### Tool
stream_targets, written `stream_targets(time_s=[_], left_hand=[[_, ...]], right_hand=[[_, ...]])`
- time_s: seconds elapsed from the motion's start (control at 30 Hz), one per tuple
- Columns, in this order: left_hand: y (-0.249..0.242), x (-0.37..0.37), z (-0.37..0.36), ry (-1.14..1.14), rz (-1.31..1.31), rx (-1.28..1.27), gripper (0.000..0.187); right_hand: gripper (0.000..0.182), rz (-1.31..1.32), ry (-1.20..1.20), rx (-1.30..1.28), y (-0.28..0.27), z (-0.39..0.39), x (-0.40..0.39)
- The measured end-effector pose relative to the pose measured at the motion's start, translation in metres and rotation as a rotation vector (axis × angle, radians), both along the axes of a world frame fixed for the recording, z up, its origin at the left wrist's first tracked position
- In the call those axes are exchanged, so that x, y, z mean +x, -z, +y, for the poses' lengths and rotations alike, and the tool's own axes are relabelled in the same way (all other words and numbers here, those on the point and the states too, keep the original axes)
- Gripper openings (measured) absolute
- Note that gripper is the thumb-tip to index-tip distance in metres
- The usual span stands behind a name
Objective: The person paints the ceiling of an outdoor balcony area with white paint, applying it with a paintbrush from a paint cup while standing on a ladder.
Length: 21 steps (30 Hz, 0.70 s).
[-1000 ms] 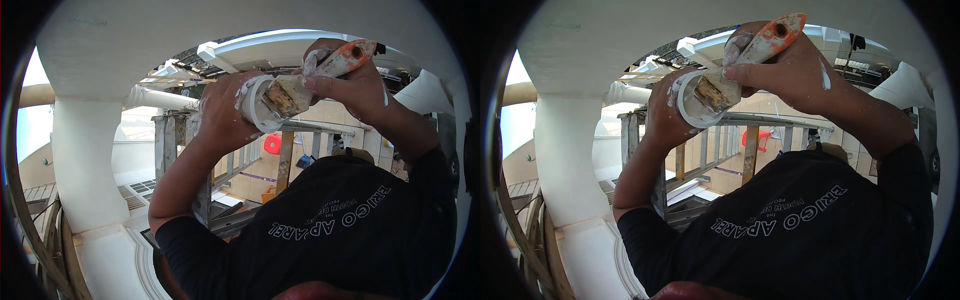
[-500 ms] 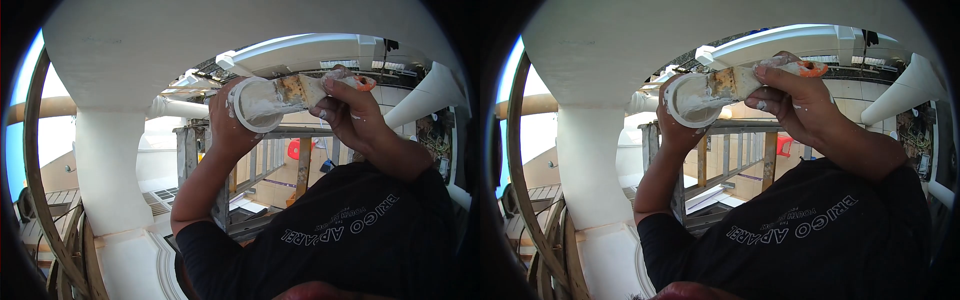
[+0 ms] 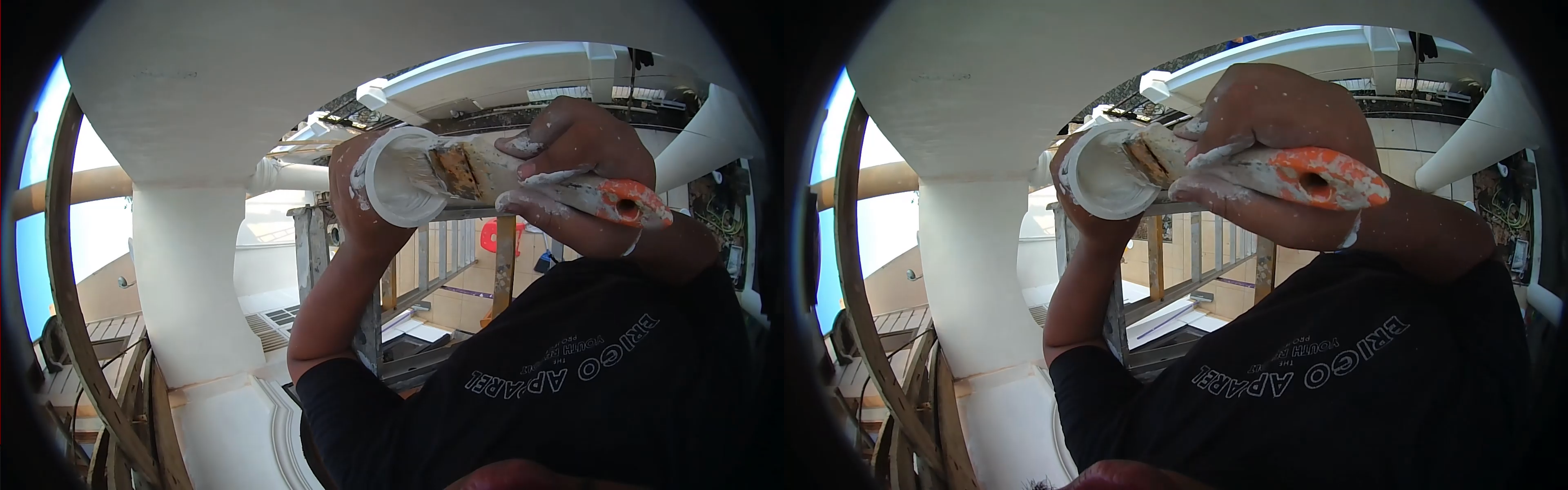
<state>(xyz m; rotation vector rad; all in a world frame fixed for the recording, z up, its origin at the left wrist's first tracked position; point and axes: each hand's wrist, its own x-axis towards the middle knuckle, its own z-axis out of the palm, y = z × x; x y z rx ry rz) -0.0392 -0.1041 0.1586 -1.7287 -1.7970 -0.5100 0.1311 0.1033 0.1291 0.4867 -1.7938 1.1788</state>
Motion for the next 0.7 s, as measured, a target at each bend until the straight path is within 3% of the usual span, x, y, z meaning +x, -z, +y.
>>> stream_targets(time_s=[0.07, 0.37, 0.47, 0.53, 0.57, 0.7], left_hand=[[-0.001, 0.001, -0.004, 0.014, 0.032, -0.041, 0.09], [-0.001, -0.001, -0.002, 0.092, -0.087, -0.101, 0.088], [-0.003, 0.001, 0.0, 0.05, -0.02, -0.15, 0.082], [-0.003, 0.001, 0.004, 0.042, -0.038, -0.16, 0.078], [-0.004, 0.0, 0.005, 0.039, -0.055, -0.17, 0.074], [0.003, -0.001, 0.002, 0.014, -0.179, -0.183, 0.07]], right_hand=[[0.027, 0.03, -0.027, 0.069, -0.006, 0.0, -0.004], [0.023, -0.04, -0.245, 0.14, -0.019, -0.004, -0.018], [0.022, -0.092, -0.241, 0.063, -0.02, 0.0, -0.023], [0.022, -0.299, -0.325, -0.309, -0.016, 0.004, -0.024], [0.021, -0.225, -0.261, -0.358, -0.006, 0.005, -0.029], [0.017, -0.145, -0.224, -0.04, 0.002, 0.007, -0.031]])
